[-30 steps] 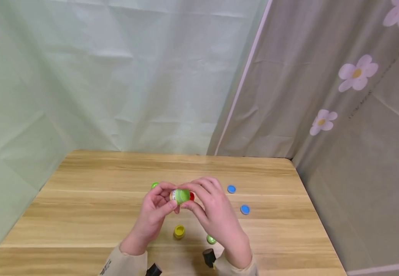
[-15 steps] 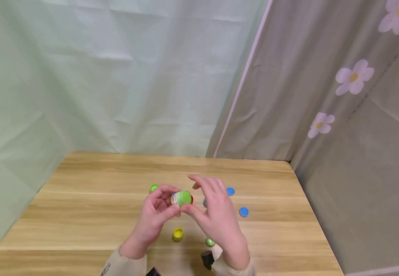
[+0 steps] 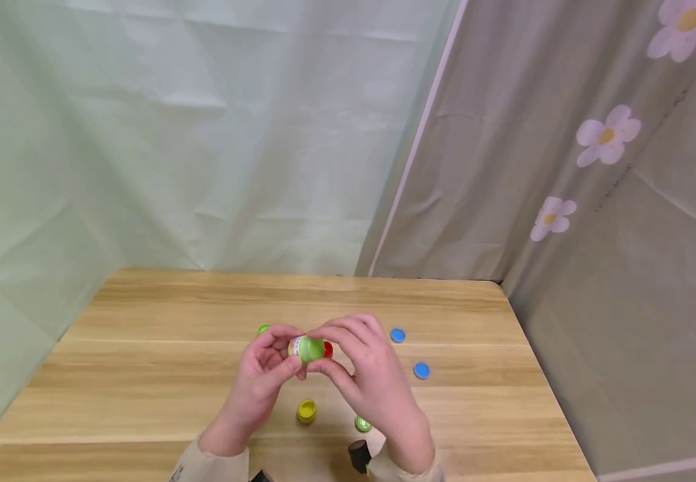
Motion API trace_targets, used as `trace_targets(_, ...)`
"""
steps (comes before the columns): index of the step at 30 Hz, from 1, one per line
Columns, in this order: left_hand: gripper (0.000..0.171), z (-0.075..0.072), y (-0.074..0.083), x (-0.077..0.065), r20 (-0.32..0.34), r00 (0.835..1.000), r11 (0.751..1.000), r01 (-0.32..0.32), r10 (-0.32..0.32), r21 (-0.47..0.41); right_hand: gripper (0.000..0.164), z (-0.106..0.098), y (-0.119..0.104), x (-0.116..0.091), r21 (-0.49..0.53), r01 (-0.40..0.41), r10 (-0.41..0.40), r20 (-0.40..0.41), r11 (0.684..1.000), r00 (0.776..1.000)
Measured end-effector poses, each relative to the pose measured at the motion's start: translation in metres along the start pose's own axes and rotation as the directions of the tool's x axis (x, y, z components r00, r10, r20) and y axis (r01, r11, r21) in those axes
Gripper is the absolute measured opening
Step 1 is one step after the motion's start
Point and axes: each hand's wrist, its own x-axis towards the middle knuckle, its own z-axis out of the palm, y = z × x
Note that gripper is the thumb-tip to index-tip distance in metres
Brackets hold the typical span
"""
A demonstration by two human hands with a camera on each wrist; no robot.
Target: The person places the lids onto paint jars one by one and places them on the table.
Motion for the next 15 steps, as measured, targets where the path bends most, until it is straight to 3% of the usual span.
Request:
trace_targets(10,0.034,-0.0006,-0.0020,-0.0004,-0.014,1.000,1.000,0.011,-0.010,0.011,0.051,0.0050,0.0016,-0.0043,-0.131,-0.158,0.156,-0.026,0.979,0.987)
trace_targets(15,0.034,-0.0013,-0.0015,-0.0009,-0.030,0.999,1.000,0.014,-0.014,0.023,0.057,0.0047,0.0001,-0.0070,-0.170,-0.223,0.228,0.008,0.960,0.974)
